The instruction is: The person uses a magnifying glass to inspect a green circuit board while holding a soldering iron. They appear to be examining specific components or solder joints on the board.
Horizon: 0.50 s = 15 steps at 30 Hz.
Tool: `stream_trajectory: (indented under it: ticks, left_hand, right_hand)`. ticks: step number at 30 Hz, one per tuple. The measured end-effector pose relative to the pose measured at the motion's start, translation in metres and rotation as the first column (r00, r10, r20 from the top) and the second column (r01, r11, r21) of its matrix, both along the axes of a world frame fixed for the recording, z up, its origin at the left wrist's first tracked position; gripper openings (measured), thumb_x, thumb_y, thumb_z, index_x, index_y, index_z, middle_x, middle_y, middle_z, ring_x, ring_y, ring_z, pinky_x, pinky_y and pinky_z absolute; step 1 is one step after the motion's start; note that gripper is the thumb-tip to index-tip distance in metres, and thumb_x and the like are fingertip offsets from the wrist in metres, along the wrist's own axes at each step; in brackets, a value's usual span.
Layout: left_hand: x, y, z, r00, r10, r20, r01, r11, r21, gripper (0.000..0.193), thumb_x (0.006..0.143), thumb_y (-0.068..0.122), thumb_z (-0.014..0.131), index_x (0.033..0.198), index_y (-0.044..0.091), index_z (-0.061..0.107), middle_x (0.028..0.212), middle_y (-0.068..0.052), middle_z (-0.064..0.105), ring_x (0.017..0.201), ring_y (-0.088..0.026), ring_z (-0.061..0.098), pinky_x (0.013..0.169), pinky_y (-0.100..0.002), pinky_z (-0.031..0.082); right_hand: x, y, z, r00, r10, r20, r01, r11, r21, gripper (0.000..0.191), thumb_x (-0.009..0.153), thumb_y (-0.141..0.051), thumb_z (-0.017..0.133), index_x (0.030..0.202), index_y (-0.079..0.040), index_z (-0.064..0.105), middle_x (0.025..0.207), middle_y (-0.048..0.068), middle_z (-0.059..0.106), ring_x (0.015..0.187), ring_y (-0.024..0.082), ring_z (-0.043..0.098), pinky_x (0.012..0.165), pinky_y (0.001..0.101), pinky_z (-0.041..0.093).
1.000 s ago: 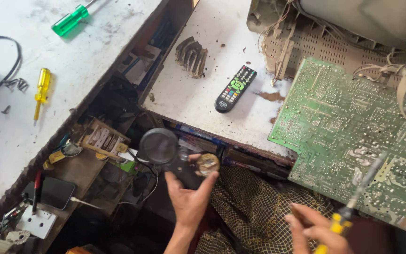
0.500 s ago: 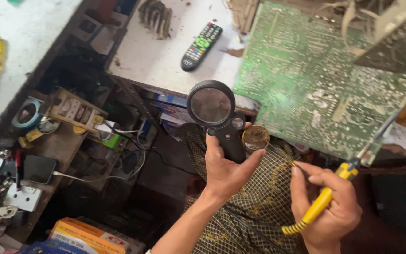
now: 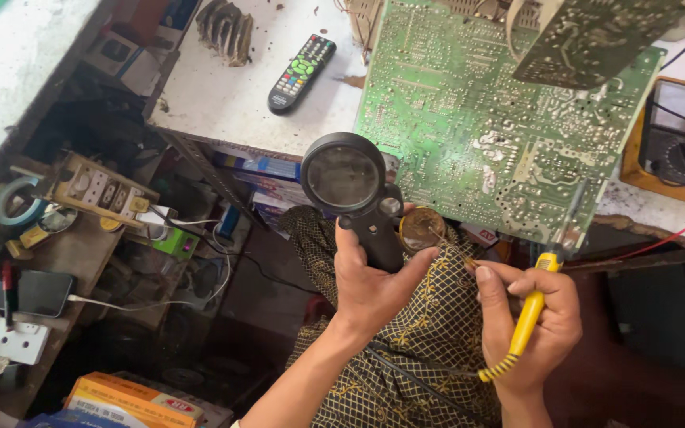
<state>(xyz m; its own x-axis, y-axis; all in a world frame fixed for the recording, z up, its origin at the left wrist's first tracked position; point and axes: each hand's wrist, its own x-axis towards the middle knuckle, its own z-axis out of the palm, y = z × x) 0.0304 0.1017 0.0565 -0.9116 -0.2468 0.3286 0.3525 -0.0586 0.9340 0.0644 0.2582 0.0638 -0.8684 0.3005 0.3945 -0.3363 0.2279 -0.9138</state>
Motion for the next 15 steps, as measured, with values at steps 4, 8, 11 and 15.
stream_trajectory:
  ticks: [4, 8, 11, 15]
  left_hand:
    - [-0.002, 0.007, -0.005, 0.999, -0.037, 0.013, 0.035, 0.995, 0.098, 0.067, 0.082, 0.004, 0.087, 0.134, 0.001, 0.045, 0.130, -0.011, 0.067, 0.115, -0.017, 0.068, 0.096, -0.030, 0.059]
    - [-0.004, 0.009, -0.010, 0.998, -0.044, -0.043, 0.047, 0.997, 0.064, 0.067, 0.084, 0.000, 0.086, 0.136, 0.000, 0.044, 0.133, -0.014, 0.064, 0.120, -0.019, 0.066, 0.102, -0.032, 0.057]
    - [-0.006, 0.007, -0.012, 0.999, -0.037, -0.009, 0.037, 0.999, 0.032, 0.065, 0.082, 0.000, 0.087, 0.132, 0.001, 0.046, 0.131, -0.014, 0.064, 0.114, -0.019, 0.068, 0.098, -0.032, 0.058]
    - [-0.009, 0.009, -0.012, 0.993, -0.072, 0.098, 0.061, 0.992, 0.110, 0.063, 0.079, 0.000, 0.085, 0.129, 0.002, 0.046, 0.128, -0.011, 0.064, 0.109, -0.016, 0.070, 0.090, -0.029, 0.062]
  right_hand:
    - [0.004, 0.012, -0.008, 0.999, -0.031, -0.016, 0.030, 0.999, -0.036, 0.029, 0.100, 0.006, 0.070, 0.105, -0.004, 0.044, 0.099, 0.024, 0.074, 0.076, 0.012, 0.067, 0.068, 0.0219, 0.056]
    - [0.007, 0.035, -0.014, 0.985, -0.131, -0.113, 0.139, 0.988, 0.068, 0.032, 0.101, 0.008, 0.072, 0.107, -0.005, 0.043, 0.101, 0.026, 0.074, 0.075, 0.012, 0.066, 0.071, 0.0203, 0.054]
    - [-0.002, 0.070, -0.017, 0.947, -0.267, -0.180, 0.290, 0.949, 0.123, 0.035, 0.100, 0.009, 0.072, 0.108, -0.005, 0.041, 0.106, 0.027, 0.074, 0.078, 0.012, 0.063, 0.074, 0.0202, 0.051]
    - [-0.028, 0.119, -0.026, 0.904, -0.352, -0.242, 0.384, 0.918, 0.099, 0.040, 0.102, 0.011, 0.075, 0.112, -0.005, 0.040, 0.110, 0.023, 0.073, 0.087, 0.012, 0.064, 0.078, 0.0187, 0.049]
